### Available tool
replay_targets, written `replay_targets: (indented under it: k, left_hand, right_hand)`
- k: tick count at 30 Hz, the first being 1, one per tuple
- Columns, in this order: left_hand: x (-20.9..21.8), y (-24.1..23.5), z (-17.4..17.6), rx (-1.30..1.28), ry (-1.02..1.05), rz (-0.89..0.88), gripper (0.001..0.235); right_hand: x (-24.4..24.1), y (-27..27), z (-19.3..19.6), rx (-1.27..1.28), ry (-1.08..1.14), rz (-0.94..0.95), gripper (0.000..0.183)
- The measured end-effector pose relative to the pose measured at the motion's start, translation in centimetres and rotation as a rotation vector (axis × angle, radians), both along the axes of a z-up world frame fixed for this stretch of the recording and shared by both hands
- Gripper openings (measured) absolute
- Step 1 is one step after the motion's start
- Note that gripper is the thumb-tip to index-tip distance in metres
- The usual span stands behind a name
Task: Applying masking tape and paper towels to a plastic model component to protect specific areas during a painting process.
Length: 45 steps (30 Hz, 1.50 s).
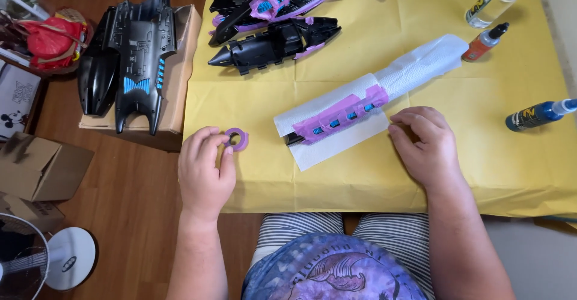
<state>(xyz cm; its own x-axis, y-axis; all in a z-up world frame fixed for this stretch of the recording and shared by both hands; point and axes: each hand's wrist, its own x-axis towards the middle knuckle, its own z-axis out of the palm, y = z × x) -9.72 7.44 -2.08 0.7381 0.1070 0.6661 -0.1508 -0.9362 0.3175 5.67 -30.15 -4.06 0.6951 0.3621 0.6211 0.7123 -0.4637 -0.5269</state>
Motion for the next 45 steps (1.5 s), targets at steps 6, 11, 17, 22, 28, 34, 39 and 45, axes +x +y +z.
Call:
replay_targets:
  k: [6,11,17,22,28,34,39,45]
  left_hand:
    - [0.0,-0.1,-1.3,-0.001,0.040,-0.018,0.023]
    - [0.3,-0.1,-2.2,0.025,0.087,0.032,0.013]
    - [0.2,-1.0,-1.8,-0.015,0.106,0.026,0.013]
    - [0.2,-1.6,-1.2,-0.038,0.124,-0.006,0.012]
    - [0.1,-2.2,-0.8,-0.081,0.111,-0.023,0.012]
    - [0.1,-2.3,-0.9,-0.117,0.140,-0.013,0.012]
    - [0.6,-2.0,-0.5,-0.077,0.158,-0.005,0.012]
    - [1.4,-2.1,0.9,-0.068,0.143,0.000,0.011]
  right_hand:
    - [-0.1,0.1,0.2,0.001,-0.029,-0.053,0.006]
    - [-0.1,0.2,0.4,0.038,-0.023,-0.044,0.006]
    - [0.1,0.2,0.1,0.059,-0.018,-0.048,0.005]
    - [-0.7,0.4,1.2,0.014,0.062,-0.048,0.004]
    - [-0.8,0.4,1.2,0.015,0.077,-0.049,0.004]
    - [-0.7,0.5,1.1,-0.001,0.086,-0.054,0.004]
    - [-0.8,0.4,1.1,-0.004,0.090,-0.053,0.004]
    - [-0.7,0.3,1.0,-0.016,0.103,-0.063,0.005]
